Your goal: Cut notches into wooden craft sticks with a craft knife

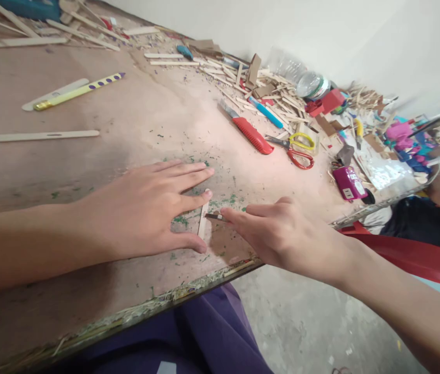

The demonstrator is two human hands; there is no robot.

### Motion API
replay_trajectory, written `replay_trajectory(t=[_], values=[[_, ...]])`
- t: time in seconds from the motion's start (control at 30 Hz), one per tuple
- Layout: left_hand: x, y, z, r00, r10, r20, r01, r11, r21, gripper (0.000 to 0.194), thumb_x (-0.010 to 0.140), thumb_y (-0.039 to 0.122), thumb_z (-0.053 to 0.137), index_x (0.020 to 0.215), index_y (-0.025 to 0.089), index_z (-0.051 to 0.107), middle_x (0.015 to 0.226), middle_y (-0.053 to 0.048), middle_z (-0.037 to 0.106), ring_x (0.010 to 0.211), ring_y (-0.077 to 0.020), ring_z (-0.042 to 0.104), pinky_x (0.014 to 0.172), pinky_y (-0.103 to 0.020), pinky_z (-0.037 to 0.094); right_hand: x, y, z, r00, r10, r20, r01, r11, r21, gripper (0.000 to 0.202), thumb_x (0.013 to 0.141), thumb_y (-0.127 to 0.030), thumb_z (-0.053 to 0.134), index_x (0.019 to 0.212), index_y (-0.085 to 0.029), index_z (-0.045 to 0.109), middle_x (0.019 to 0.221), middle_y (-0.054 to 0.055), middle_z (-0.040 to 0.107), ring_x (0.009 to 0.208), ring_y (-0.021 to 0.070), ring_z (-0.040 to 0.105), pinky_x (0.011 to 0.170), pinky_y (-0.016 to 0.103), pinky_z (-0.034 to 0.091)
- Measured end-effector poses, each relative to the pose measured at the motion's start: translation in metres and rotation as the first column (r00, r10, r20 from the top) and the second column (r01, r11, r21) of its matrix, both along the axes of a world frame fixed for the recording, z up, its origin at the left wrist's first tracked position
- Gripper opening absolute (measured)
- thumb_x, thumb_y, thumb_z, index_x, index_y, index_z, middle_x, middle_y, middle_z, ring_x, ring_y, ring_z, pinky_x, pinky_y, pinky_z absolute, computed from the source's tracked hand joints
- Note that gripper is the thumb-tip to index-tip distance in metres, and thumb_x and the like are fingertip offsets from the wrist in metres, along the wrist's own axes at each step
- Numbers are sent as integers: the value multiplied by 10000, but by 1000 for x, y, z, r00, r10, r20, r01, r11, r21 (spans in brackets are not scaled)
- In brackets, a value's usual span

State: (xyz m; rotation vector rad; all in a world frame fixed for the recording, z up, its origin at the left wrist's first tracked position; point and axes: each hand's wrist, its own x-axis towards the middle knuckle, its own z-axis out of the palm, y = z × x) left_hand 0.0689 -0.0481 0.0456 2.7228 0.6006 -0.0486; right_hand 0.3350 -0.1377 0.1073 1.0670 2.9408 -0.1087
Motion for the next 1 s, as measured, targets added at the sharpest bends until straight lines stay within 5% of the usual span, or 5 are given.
replay_trajectory(t=[0.33, 0.8, 1.0], values=[[-1, 1, -1, 1000, 4, 10, -4, 1000, 13, 1001, 1046, 864, 727, 1714, 122, 663, 1924, -249, 326, 1832, -445, 338, 1519, -614, 283, 5, 7, 6, 985, 135, 110, -147, 984, 100, 361, 1262, -124, 398, 1544, -46, 611, 780, -47, 582, 552, 136, 402, 541, 374, 301], [-2, -2, -3, 1000, -3, -1, 3, 1000, 23, 1024, 1060, 862, 706, 1725, 86, 639, 1935, -249, 304, 1838, -443, 324, 1526, -576, 282, -5, -20, -16, 988, -123, -89, 124, 992, -2, 318, 1266, -187, 513, 1548, -105, 636, 776, -68, 616, 550, 80, 493, 533, 272, 345], [-2, 1, -4, 1000, 4, 25, -5, 1000, 24, 1032, 1047, 892, 697, 1701, 95, 671, 1934, -240, 312, 1836, -436, 334, 1531, -563, 268, 3, -18, -22, 997, -51, -52, 59, 985, 160, 321, 1222, -122, 564, 1529, -112, 657, 748, -87, 556, 535, 93, 420, 512, 292, 333]])
